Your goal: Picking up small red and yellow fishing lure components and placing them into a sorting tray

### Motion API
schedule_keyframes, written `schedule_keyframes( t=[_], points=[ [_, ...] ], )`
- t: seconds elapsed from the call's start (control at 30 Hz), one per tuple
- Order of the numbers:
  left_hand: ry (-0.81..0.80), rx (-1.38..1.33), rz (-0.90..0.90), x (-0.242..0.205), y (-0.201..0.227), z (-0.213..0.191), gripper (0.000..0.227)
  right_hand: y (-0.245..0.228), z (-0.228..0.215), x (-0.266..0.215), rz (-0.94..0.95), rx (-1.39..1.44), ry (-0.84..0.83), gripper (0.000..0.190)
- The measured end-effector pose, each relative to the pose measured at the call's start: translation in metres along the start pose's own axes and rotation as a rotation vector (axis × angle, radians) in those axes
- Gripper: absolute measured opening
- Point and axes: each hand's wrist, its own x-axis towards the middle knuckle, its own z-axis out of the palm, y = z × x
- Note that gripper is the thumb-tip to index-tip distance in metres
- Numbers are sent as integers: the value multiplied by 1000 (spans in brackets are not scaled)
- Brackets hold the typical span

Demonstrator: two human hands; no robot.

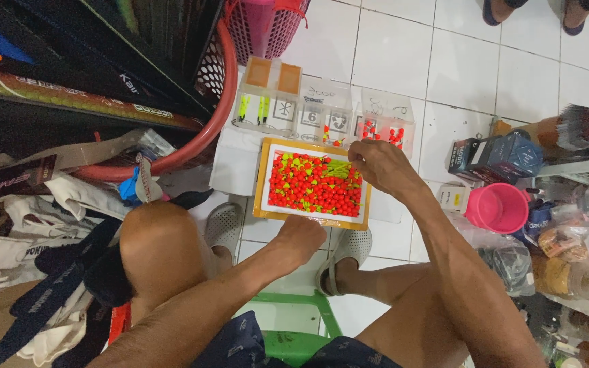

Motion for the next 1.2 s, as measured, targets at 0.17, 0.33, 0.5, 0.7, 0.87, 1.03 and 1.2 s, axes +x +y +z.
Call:
schedule_keyframes(
  t=[0.17, 0.33, 0.5, 0.7, 0.87, 1.03, 1.2],
  points=[
    [432, -298, -114, -20, -8, -53, 12, -16, -14, -5, -13, 59, -30, 14],
    [694, -406, -181, -17, -24, -68, 24, -17, -4, -4, -52, 291, -60, 10],
    [567, -614, -225, -3, -36, -50, 21, -19, 6, 2, -11, 511, -10, 7],
    [730, -1119, -136, -7, -34, -56, 32, -52, 17, 5, 101, 970, 136, 15],
    [735, -1188, -155, -9, -31, -63, 34, -64, 12, 6, 79, 953, 135, 15],
    [780, -1322, -79, -5, -29, -60, 34, -71, 7, 6, 75, 966, 139, 15],
    [570, -1258, -89, -3, -23, -55, 29, -54, 8, 13, 81, 1043, 250, 12]
  ],
)
